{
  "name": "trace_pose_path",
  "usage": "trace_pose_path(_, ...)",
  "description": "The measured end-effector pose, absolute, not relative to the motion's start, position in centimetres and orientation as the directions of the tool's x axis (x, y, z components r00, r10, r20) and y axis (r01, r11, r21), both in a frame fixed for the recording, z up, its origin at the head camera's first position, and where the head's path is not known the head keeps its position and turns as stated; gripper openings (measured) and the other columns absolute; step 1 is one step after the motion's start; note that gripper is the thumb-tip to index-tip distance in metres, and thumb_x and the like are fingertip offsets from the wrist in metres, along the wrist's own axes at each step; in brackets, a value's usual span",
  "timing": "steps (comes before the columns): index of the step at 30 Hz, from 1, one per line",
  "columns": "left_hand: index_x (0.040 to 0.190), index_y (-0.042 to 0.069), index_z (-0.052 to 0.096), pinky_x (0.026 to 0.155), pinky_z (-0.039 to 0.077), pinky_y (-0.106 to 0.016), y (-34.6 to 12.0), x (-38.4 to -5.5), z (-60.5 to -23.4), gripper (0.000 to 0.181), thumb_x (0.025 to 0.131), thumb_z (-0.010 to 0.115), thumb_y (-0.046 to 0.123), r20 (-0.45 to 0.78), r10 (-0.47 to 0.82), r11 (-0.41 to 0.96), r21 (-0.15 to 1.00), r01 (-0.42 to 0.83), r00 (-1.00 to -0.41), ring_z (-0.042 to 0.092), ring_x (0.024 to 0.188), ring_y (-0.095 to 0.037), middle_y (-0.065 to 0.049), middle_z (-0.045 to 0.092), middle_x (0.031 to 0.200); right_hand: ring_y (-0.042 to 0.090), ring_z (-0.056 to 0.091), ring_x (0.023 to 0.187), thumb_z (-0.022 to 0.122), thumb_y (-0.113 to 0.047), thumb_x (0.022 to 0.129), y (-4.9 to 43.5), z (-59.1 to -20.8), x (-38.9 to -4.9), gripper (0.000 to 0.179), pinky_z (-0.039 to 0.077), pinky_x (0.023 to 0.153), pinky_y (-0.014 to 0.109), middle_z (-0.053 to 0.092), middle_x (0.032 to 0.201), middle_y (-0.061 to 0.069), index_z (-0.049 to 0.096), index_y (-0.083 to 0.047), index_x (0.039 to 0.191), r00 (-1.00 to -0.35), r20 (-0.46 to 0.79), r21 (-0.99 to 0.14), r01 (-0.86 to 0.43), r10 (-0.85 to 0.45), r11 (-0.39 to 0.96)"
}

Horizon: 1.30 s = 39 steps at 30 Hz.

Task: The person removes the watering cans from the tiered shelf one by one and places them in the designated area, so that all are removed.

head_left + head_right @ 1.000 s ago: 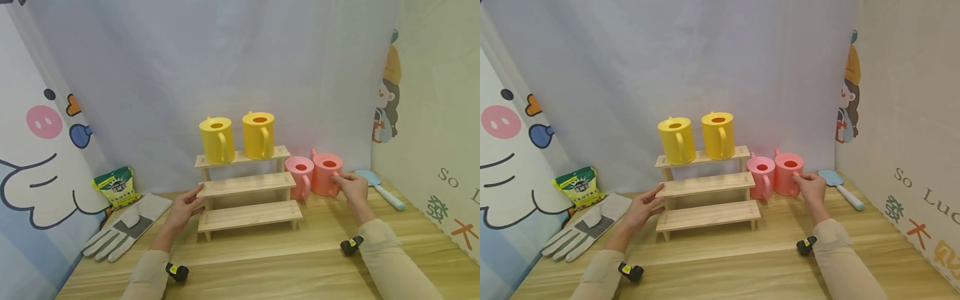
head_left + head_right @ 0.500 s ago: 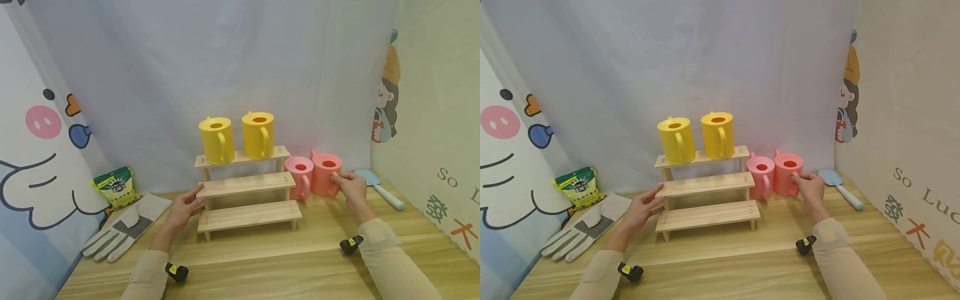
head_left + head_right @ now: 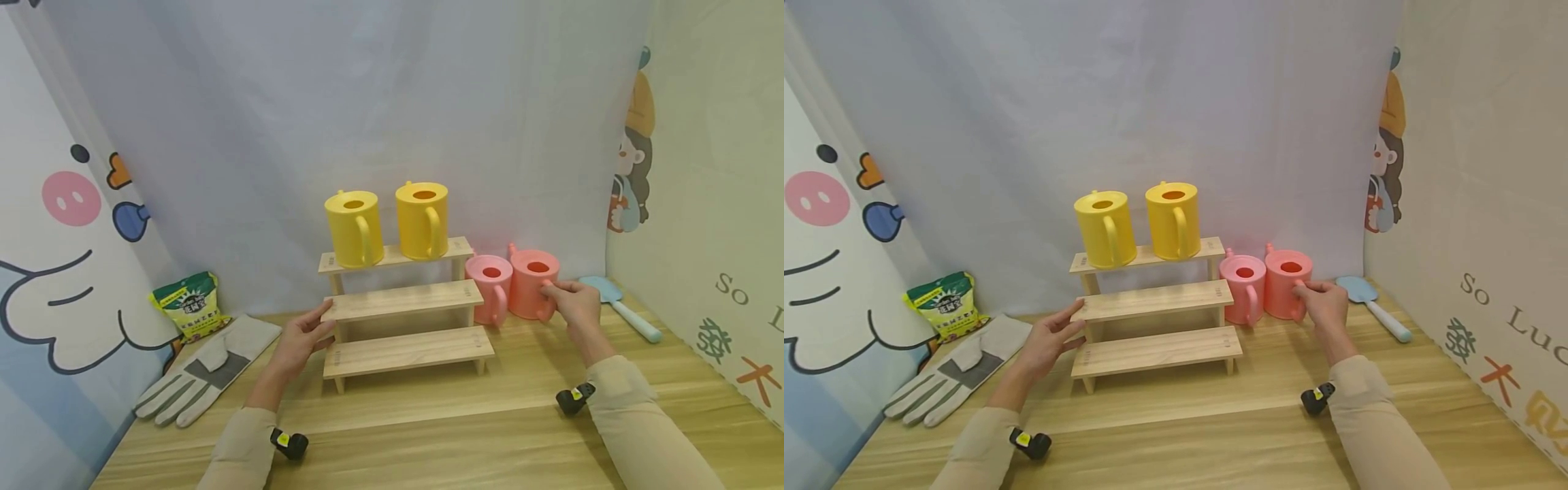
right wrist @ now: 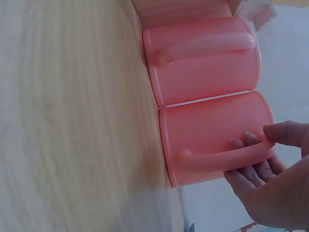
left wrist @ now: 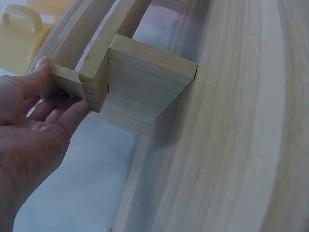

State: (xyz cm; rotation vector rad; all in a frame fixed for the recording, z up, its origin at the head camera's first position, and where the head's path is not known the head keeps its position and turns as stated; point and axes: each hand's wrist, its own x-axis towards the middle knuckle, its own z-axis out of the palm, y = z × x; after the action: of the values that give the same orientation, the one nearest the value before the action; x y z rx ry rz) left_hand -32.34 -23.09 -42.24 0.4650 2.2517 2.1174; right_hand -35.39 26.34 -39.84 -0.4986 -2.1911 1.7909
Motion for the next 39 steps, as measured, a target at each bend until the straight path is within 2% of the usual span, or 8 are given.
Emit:
trace_pose_path(5,0.155,0.003,0.033,0.106,0.044,-0.049,-23.1,-32.3,-42.2,0.058,0.104,0.057,0.011,0.189,0.225,0.042,0.978,0.203,-0.956,0.031,0.143,-0.037,-0.018,0.020,0.162,0.014,0.055,0.095,0.074,-0.025,0.092,26.5,-39.8,-35.4,0.044,0.049,0.081,0.026,0.063,0.097,-0.003,0.066,0.005,0.124,-0.905,-0.012,-0.977,0.101,0.426,0.187)
trace_pose_path(17,0.155,0.003,0.035,0.105,0.045,-0.049,-23.0,-32.5,-42.2,0.058,0.103,0.058,0.011,0.189,0.216,0.037,0.979,0.202,-0.958,0.033,0.142,-0.037,-0.018,0.020,0.162,0.014,0.057,0.094,0.073,-0.025,0.093,26.6,-39.7,-35.4,0.046,0.052,0.081,0.024,0.059,0.101,0.000,0.063,0.007,0.126,-0.917,-0.010,-0.980,0.089,0.399,0.180)
trace_pose_path(24,0.155,0.002,0.035,0.104,0.046,-0.049,-23.0,-32.5,-42.3,0.057,0.103,0.058,0.009,0.188,0.210,0.030,0.980,0.198,-0.959,0.035,0.141,-0.038,-0.018,0.022,0.162,0.014,0.053,0.099,0.073,-0.035,0.092,27.0,-39.5,-35.1,0.049,0.055,0.093,0.032,0.058,0.106,0.000,0.067,0.005,0.120,-0.923,-0.024,-0.981,0.095,0.385,0.167)
trace_pose_path(30,0.155,0.002,0.034,0.105,0.045,-0.049,-23.1,-32.6,-42.4,0.058,0.103,0.058,0.009,0.190,0.214,0.020,0.980,0.199,-0.958,0.034,0.142,-0.037,-0.017,0.021,0.162,0.013,0.059,0.089,0.073,-0.038,0.090,27.3,-38.9,-34.8,0.051,0.055,0.084,0.026,0.062,0.092,-0.005,0.068,0.004,0.118,-0.904,-0.009,-0.974,0.105,0.427,0.202)
trace_pose_path(36,0.155,0.002,0.034,0.105,0.045,-0.049,-23.2,-32.7,-42.5,0.058,0.103,0.058,0.010,0.200,0.221,0.022,0.978,0.210,-0.955,0.034,0.142,-0.037,-0.017,0.021,0.162,0.003,0.062,0.074,0.071,-0.041,0.090,27.7,-38.2,-34.4,0.054,0.047,0.098,0.044,0.072,0.088,-0.001,0.067,0.004,0.120,-0.884,0.032,-0.961,0.101,0.466,0.257)
trace_pose_path(39,0.155,0.002,0.034,0.105,0.045,-0.049,-23.2,-32.6,-42.5,0.058,0.103,0.058,0.010,0.196,0.222,0.021,0.978,0.206,-0.955,0.034,0.142,-0.037,-0.017,0.020,0.162,0.003,0.063,0.074,0.070,-0.039,0.091,28.0,-37.8,-34.3,0.048,0.049,0.089,0.036,0.071,0.080,-0.007,0.069,0.001,0.117,-0.871,0.061,-0.961,0.081,0.487,0.266)
